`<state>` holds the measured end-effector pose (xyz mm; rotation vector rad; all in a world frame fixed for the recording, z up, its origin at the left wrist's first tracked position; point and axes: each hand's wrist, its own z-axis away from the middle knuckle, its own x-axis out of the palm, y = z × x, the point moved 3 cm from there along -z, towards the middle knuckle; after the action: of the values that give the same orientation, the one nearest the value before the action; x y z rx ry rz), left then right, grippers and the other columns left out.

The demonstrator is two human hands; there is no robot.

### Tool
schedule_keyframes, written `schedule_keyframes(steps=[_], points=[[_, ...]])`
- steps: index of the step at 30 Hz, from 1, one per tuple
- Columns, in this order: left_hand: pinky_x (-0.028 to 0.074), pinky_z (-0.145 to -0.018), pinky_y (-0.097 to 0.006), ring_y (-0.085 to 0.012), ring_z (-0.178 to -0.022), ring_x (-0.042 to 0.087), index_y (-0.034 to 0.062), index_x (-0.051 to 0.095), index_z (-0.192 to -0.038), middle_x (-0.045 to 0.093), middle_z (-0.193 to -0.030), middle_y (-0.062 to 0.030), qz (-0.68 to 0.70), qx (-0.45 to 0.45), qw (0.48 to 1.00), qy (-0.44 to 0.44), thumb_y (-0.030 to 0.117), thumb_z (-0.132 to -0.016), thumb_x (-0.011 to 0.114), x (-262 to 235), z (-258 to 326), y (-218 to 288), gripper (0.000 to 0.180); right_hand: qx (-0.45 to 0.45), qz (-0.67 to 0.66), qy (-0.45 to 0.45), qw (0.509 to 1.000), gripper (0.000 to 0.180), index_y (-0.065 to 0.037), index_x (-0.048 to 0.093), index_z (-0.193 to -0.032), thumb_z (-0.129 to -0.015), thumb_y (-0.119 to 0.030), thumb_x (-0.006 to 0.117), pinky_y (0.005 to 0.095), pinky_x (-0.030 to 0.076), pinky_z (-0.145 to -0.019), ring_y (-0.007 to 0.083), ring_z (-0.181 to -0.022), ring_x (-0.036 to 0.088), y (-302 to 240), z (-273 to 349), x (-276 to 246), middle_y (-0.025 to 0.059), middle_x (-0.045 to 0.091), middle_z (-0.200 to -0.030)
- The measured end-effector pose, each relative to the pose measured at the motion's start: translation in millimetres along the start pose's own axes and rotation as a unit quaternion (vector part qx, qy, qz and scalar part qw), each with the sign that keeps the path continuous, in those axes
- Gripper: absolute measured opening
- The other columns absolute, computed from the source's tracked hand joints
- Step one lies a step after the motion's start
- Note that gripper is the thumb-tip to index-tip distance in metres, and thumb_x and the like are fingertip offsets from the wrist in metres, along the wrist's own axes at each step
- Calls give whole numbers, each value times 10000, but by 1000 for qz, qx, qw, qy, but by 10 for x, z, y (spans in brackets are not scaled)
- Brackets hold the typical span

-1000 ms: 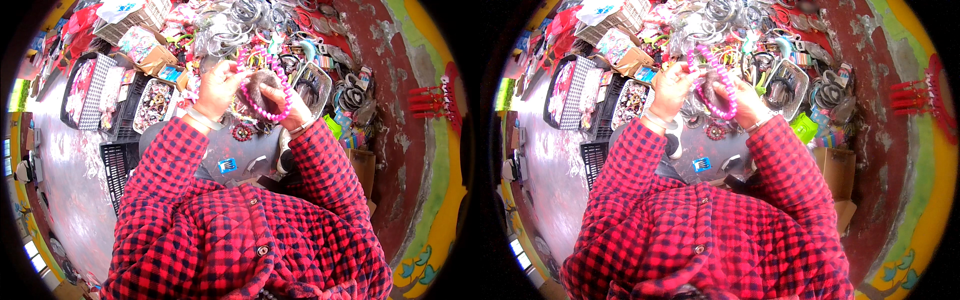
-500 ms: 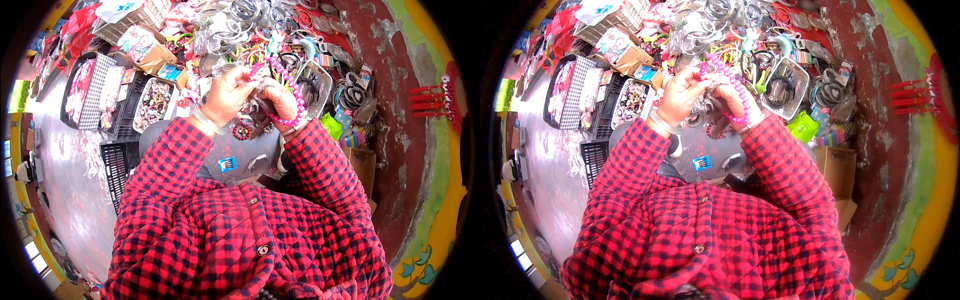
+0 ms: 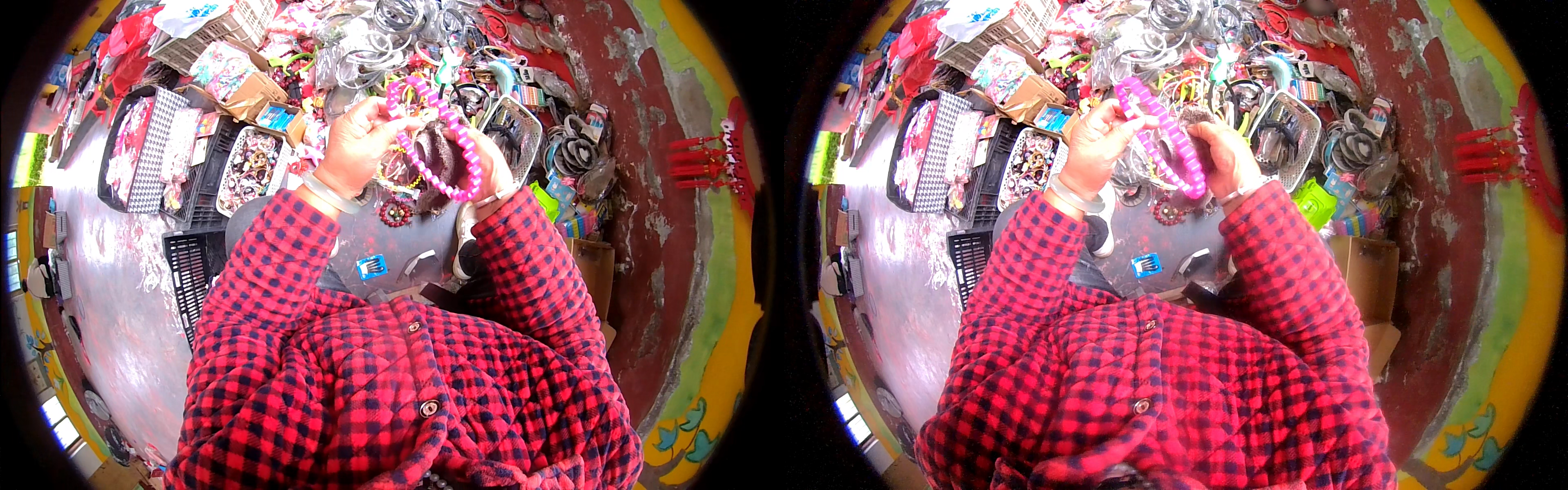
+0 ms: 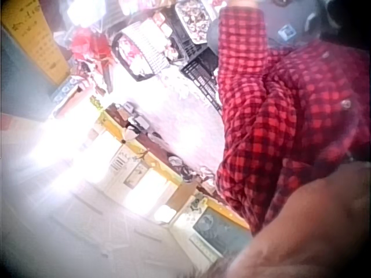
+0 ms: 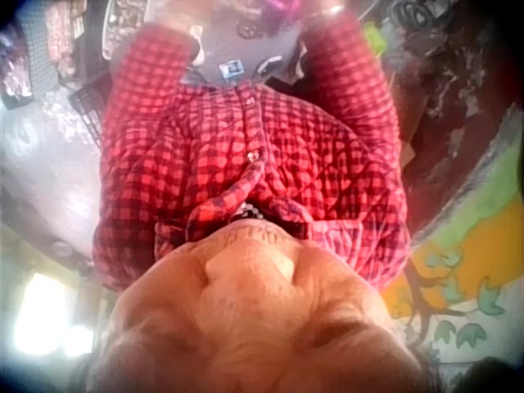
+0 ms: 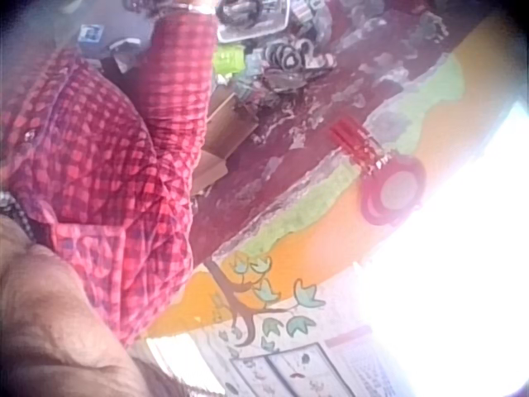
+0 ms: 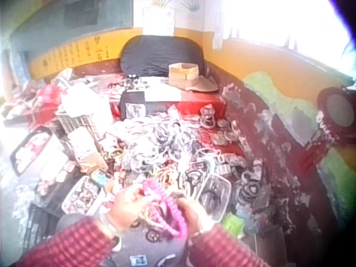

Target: The person sits on the floor and sorts through a large pile of hair accessories, including hair ties, scrunchies, and clips. They pick up items, separate tangled bundles, and place selected accessories into a black plastic crate.

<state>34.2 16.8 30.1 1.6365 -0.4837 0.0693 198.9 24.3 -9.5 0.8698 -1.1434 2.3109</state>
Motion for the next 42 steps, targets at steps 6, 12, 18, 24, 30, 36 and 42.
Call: schedule_keyframes(steps=[6,12,18,24,30,36,42], points=[[435,-593,-169,-32,-674,553,-12,550,-948,645,-796,-55,-167,19,985,30,28,-826,556,-163,-41,-126,128,6,187,-166,968,350,-3,485,-1145,-805,-54,554,260,472,-772,129,-851,581,-24,237,270,55,593,-984],[466,-743,-232,-133,-828,603,-11,521,-974,629,-861,-91,-163,-20,986,5,3,-844,526,-80,5,-132,131,49,158,-180,970,391,-36,475,-1178,-794,-13,546,218,447,-737,89,-848,546,210,161,209,21,573,-968],[454,-781,-253,-146,-846,599,-9,520,-983,628,-877,-95,-59,-42,997,7,50,-855,525,-112,-41,-139,141,-12,184,-128,974,371,-34,491,-1176,-807,-5,526,222,420,-785,91,-900,532,164,192,246,20,566,-1029],[456,-772,-252,-134,-886,583,2,532,-987,612,-963,-87,18,-93,995,12,73,-849,535,-71,-33,-136,154,-65,163,-124,977,340,-27,502,-1163,-824,-20,511,244,404,-836,113,-957,518,169,120,201,43,565,-1050],[466,-739,-243,-139,-858,601,22,536,-1006,615,-944,-83,-10,-95,995,25,88,-849,536,-122,-33,-204,170,-101,182,-63,976,331,-6,489,-1156,-830,-44,535,264,436,-835,138,-947,551,139,113,143,55,575,-1050],[487,-709,-262,-154,-806,615,7,555,-994,617,-936,-86,16,-224,975,0,123,-852,533,-119,12,-182,184,-209,124,13,970,254,-45,525,-1063,-813,-8,551,241,465,-714,119,-802,565,-75,46,41,29,582,-920],[491,-715,-276,-148,-813,600,-2,532,-1075,604,-944,-59,69,-286,946,-136,83,-840,528,-53,77,-359,250,-155,249,-87,952,319,-47,523,-1080,-772,6,588,251,477,-720,114,-811,572,22,152,235,24,589,-930]])
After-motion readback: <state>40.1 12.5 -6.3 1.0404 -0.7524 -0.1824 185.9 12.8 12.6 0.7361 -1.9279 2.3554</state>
